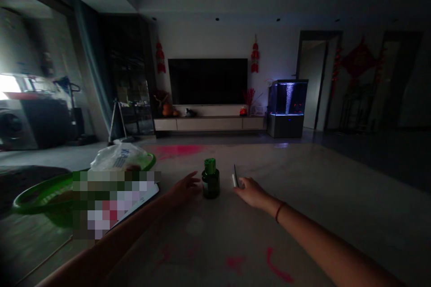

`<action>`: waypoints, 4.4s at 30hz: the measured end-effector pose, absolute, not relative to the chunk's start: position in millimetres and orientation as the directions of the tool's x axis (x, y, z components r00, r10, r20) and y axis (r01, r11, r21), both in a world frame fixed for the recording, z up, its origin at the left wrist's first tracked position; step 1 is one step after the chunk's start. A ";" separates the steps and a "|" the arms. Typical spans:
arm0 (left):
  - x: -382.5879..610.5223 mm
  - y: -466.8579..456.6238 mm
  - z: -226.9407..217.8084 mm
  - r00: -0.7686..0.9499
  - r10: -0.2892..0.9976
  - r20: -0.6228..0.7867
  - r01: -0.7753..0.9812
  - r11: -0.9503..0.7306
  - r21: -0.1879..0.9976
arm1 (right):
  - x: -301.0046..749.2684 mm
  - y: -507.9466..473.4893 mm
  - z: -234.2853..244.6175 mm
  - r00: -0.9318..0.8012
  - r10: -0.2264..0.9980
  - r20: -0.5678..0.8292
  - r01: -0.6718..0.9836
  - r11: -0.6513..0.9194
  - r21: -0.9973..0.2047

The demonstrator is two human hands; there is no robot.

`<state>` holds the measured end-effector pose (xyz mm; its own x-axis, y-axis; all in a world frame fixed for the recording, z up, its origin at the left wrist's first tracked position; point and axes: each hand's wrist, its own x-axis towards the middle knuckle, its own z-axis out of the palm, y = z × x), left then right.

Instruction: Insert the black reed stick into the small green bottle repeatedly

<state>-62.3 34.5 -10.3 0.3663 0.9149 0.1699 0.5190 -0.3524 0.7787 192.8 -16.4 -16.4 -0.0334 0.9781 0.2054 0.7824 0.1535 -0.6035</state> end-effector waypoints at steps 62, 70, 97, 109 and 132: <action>-56.7 -31.5 12.7 0.702 0.686 0.190 0.707 -0.703 -0.073 | 124.5 29.1 21.8 -0.258 0.858 0.445 0.370 0.513 -0.774; -58.0 -37.5 18.9 0.714 0.681 0.165 0.692 -0.722 -0.017 | 118.6 32.9 4.5 -0.226 0.873 0.433 0.259 0.483 -0.837; -50.4 -38.2 11.0 0.625 0.698 0.350 0.613 -0.716 0.334 | 169.0 11.3 112.8 -0.232 0.793 0.563 0.505 0.593 -0.627; -2.6 -29.2 27.7 0.328 0.869 -0.372 -0.279 0.465 0.840 | 141.7 7.7 110.5 -0.345 0.787 0.512 0.402 0.616 -0.677; -20.9 -40.6 24.6 0.259 0.879 -0.399 -0.415 0.475 0.776 | 115.5 -16.6 117.0 -0.456 0.773 0.440 0.532 0.634 -0.561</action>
<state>-20.9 -40.6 24.6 0.2589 0.8794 -0.3994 -0.4149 0.4747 0.7762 115.5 -16.6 117.0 -0.4560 0.7734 0.4404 0.5325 0.6336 -0.5612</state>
